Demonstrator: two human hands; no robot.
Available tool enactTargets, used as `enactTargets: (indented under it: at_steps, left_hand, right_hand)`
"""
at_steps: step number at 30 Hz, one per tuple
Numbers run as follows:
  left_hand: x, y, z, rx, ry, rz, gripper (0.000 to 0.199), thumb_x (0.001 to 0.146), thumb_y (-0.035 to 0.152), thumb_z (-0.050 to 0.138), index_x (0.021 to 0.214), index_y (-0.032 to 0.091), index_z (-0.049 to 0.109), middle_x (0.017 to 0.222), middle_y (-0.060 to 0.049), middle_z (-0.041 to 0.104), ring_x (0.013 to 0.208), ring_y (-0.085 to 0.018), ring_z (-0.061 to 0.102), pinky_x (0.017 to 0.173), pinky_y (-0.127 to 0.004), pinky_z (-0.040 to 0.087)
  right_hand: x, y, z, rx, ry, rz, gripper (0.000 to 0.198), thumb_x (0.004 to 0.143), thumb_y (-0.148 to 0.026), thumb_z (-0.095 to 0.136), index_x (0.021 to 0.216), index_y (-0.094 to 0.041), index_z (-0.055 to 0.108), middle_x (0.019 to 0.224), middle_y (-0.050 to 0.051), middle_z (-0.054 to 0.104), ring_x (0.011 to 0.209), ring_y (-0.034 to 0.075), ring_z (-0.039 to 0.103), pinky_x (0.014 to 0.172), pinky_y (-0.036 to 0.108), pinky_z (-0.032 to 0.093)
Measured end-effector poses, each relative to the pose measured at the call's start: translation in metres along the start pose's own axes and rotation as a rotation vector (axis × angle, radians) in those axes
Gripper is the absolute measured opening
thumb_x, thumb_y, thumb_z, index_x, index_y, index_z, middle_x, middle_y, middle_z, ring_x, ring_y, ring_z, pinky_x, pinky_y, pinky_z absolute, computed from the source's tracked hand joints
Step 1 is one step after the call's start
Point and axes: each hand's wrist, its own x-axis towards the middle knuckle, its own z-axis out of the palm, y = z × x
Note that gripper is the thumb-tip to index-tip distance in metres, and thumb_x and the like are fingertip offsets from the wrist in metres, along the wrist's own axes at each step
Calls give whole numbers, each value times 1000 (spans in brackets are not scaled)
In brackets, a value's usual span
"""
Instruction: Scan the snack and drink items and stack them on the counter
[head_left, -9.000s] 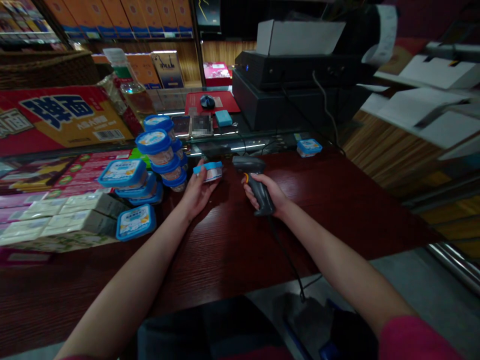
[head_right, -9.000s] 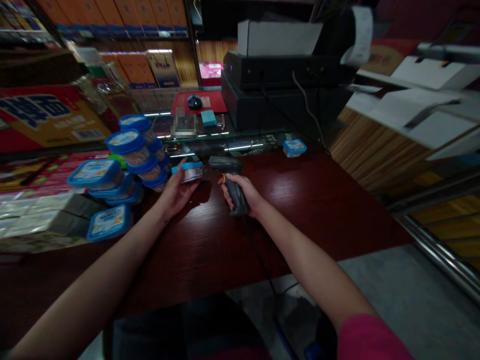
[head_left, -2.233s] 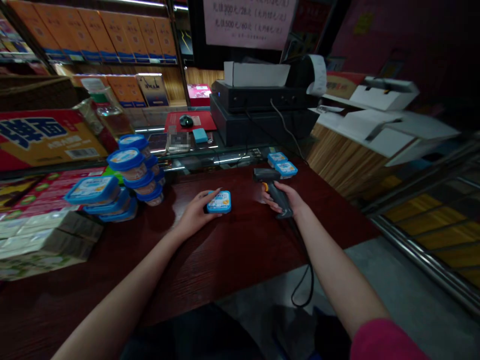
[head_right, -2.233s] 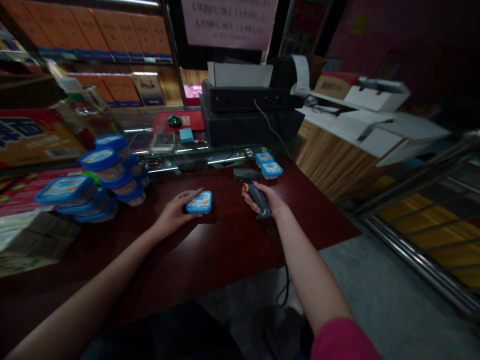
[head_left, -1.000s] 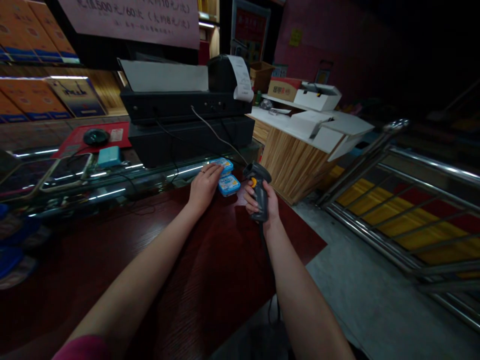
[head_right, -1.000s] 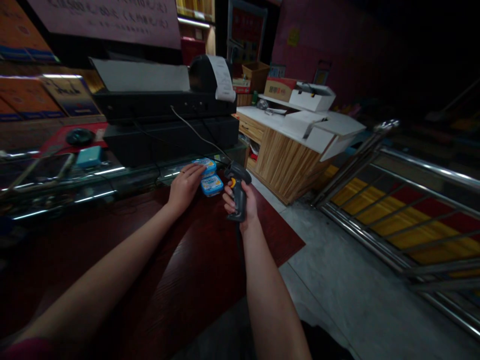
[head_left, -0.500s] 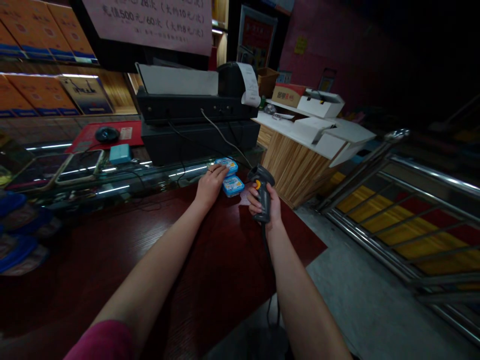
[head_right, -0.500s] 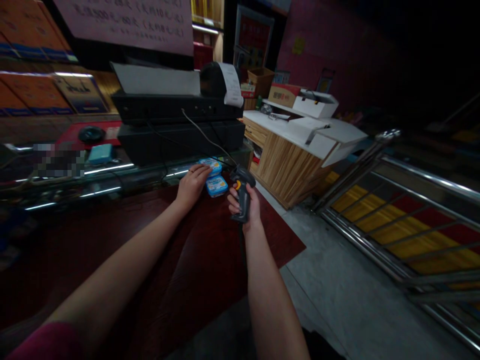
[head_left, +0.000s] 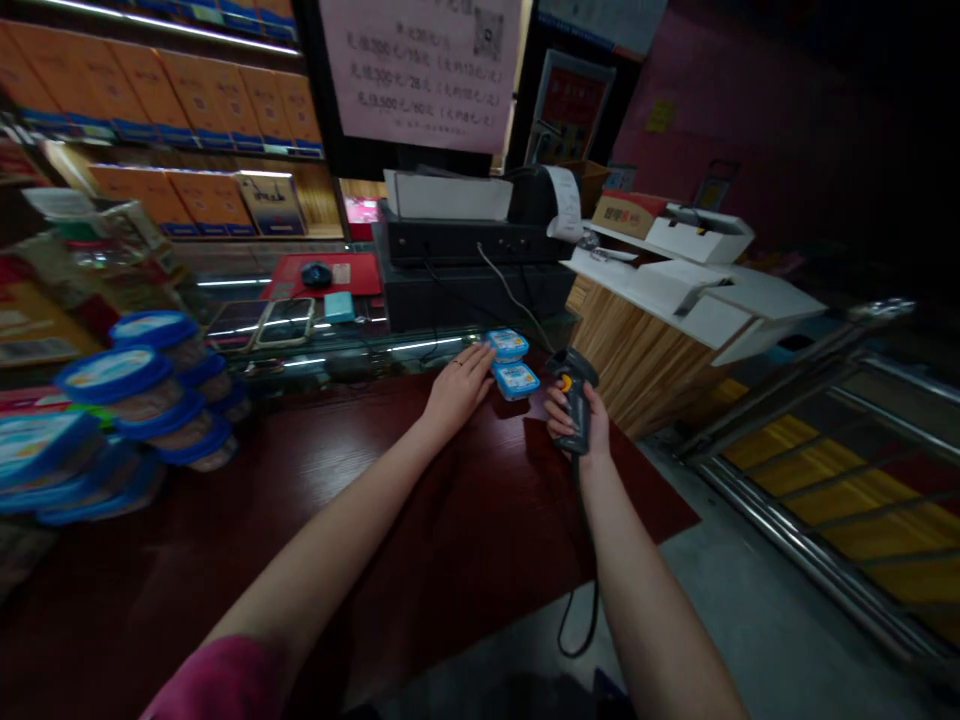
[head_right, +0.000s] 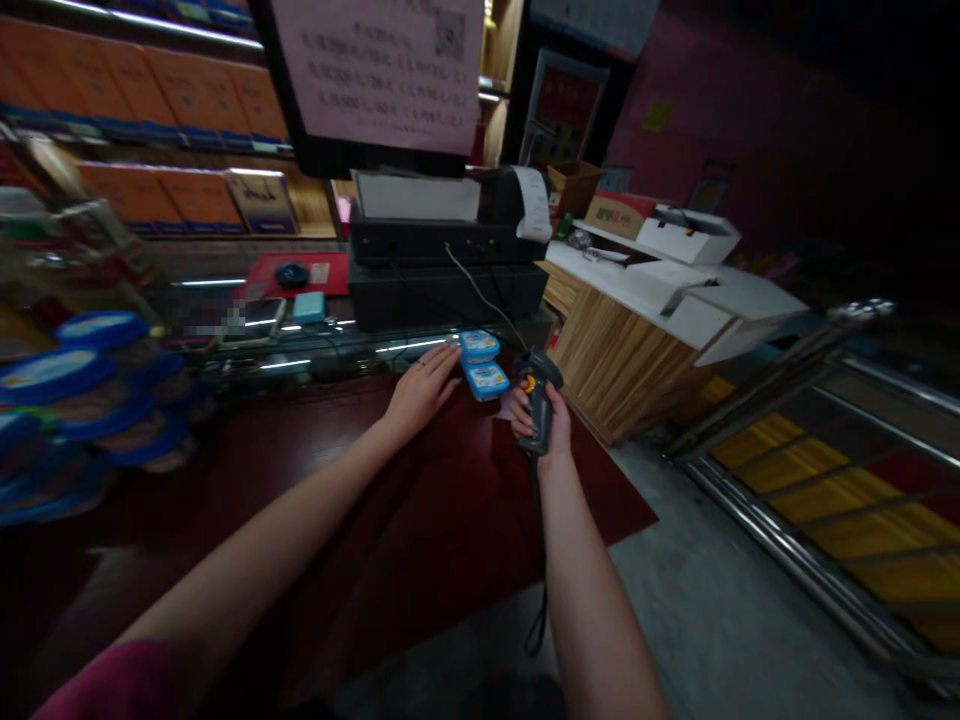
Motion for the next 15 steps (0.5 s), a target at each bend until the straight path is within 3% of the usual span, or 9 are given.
enactTargets:
  at_steps: [2, 5, 9, 12, 15]
  left_hand:
    - [-50, -2, -35, 20, 0, 45, 49, 100, 18, 53, 150, 15, 51, 151, -14, 59, 145, -25, 51, 120, -45, 47]
    - [-135, -3, -108, 61, -49, 83, 55, 99, 11, 49, 153, 20, 47, 150, -10, 60, 147, -22, 49, 121, -45, 46]
    - [-231, -7, -213, 187, -7, -74, 55, 98, 10, 50, 152, 22, 48, 143, -9, 65, 144, -22, 52, 118, -44, 49]
    - [-281, -16, -273, 306, 100, -211, 53, 98, 12, 51, 149, 25, 51, 138, -9, 68, 138, -23, 56, 115, -45, 50]
    - [-309, -30, -304, 401, 244, -364, 53, 98, 17, 54, 150, 24, 48, 142, -12, 63, 141, -26, 53, 119, -48, 44]
  right_hand:
    - [-8, 2, 9, -57, -1, 26, 25, 87, -40, 69, 98, -21, 55, 75, -6, 45, 46, 5, 23, 31, 10, 27]
    - [-20, 12, 27, -147, -25, 94, 25, 87, -44, 68, 97, -23, 56, 75, -5, 42, 46, 6, 15, 28, 12, 21]
    - [-28, 47, 57, -196, -72, 189, 24, 90, -49, 63, 93, -26, 56, 73, -6, 38, 47, 7, 5, 27, 14, 12]
    - [-25, 92, 84, -242, -133, 336, 25, 90, -49, 63, 92, -25, 56, 73, -5, 38, 47, 7, 6, 27, 15, 13]
    - [-15, 149, 116, -238, -244, 488, 27, 89, -48, 65, 93, -23, 55, 74, -5, 42, 46, 7, 12, 28, 15, 17]
